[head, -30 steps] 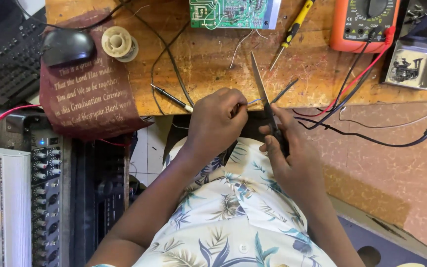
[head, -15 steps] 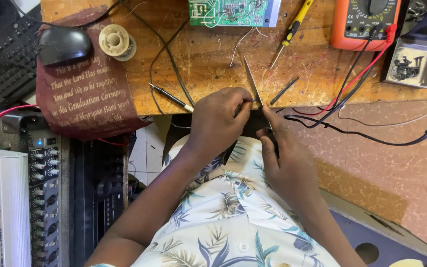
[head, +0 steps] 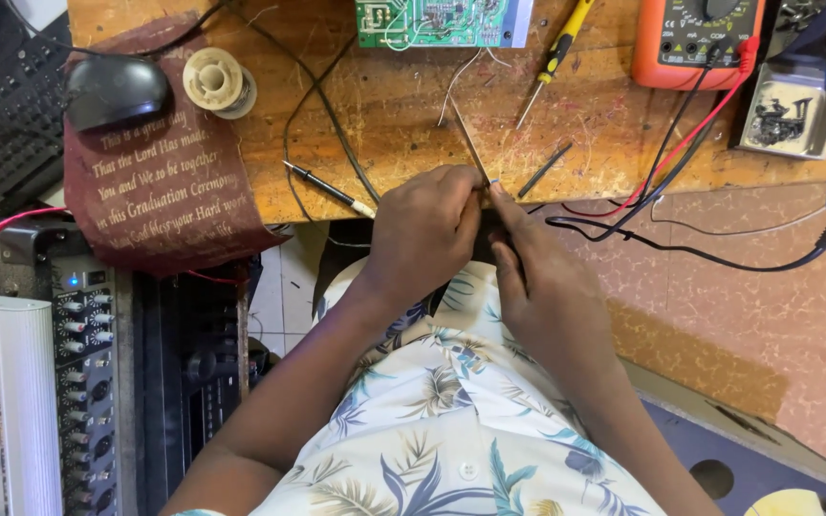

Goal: The person uses a knife to strip the insulation from the ends of red and blue wires. They hold the wire with one hand and carefully scrape the blade along the insulation to expose the inner conductor.

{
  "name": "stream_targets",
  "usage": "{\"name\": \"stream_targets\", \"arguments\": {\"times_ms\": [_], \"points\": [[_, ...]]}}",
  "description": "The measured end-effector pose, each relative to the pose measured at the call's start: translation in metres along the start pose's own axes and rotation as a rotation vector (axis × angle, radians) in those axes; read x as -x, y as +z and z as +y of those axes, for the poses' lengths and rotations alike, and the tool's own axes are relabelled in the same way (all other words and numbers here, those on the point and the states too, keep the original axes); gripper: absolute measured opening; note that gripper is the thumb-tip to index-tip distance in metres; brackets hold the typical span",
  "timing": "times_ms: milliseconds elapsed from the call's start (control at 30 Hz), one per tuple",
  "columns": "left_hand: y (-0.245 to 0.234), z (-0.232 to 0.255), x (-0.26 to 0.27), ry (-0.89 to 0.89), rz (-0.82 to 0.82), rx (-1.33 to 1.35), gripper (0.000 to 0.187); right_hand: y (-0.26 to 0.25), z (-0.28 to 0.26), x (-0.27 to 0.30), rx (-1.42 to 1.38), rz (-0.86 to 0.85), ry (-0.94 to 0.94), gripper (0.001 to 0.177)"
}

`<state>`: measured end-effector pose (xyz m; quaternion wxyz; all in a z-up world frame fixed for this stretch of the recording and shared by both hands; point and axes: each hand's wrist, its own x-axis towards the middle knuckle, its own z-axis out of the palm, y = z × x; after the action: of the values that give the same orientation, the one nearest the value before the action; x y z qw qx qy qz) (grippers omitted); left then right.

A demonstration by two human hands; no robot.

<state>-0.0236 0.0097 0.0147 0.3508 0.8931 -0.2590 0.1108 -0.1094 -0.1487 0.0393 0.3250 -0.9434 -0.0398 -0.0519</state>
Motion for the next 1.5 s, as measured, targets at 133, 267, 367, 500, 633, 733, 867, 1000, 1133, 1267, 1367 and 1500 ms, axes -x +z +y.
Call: {"name": "stream_targets", "arguments": {"times_ms": [133,267,367,500,633,733,867,1000,1133,1267,1367,1500], "points": [[0.007,0.001,0.002,-0.005,0.026,-0.141,0.004,-0.004,0.004,0.009,-0.044,-0.006,0.009,0.055],[0.007,0.0,-0.001,-0.029,0.034,-0.1,0.006,-0.01,0.012,0.024,-0.048,-0.071,0.093,0.053],[0.001,-0.001,-0.005,-0.054,0.014,-0.001,0.006,-0.019,0.014,0.024,-0.279,-0.08,0.222,0.055],[-0.016,0.002,-0.01,-0.08,-0.04,0.228,0.007,-0.017,0.036,0.02,-0.587,0.016,0.369,0.045],[-0.025,0.014,-0.005,-0.084,-0.032,0.255,0.005,-0.018,0.02,-0.024,-0.571,0.142,0.272,0.018],[-0.034,0.02,-0.003,-0.058,0.004,0.23,0.004,-0.014,0.013,-0.041,-0.545,0.147,0.15,0.019],[-0.039,0.025,-0.002,-0.041,0.049,0.296,0.006,-0.008,0.008,-0.046,-0.576,0.154,0.107,0.021],[-0.039,0.027,-0.001,-0.05,-0.003,0.349,0.008,0.0,0.013,-0.045,-0.459,0.223,-0.099,0.022],[-0.031,0.025,0.008,-0.028,-0.045,0.213,0.008,0.018,0.026,-0.049,-0.238,0.194,-0.221,0.024],[-0.017,0.025,0.013,-0.013,0.046,-0.009,0.003,0.023,0.029,-0.052,-0.08,0.294,-0.255,0.026],[-0.016,0.029,0.014,-0.029,0.08,-0.017,0.003,0.025,0.028,-0.048,-0.052,0.37,-0.244,0.025],[-0.014,0.032,0.01,-0.01,0.107,-0.063,0.002,0.028,0.029,-0.046,0.04,0.476,-0.19,0.025]]}}
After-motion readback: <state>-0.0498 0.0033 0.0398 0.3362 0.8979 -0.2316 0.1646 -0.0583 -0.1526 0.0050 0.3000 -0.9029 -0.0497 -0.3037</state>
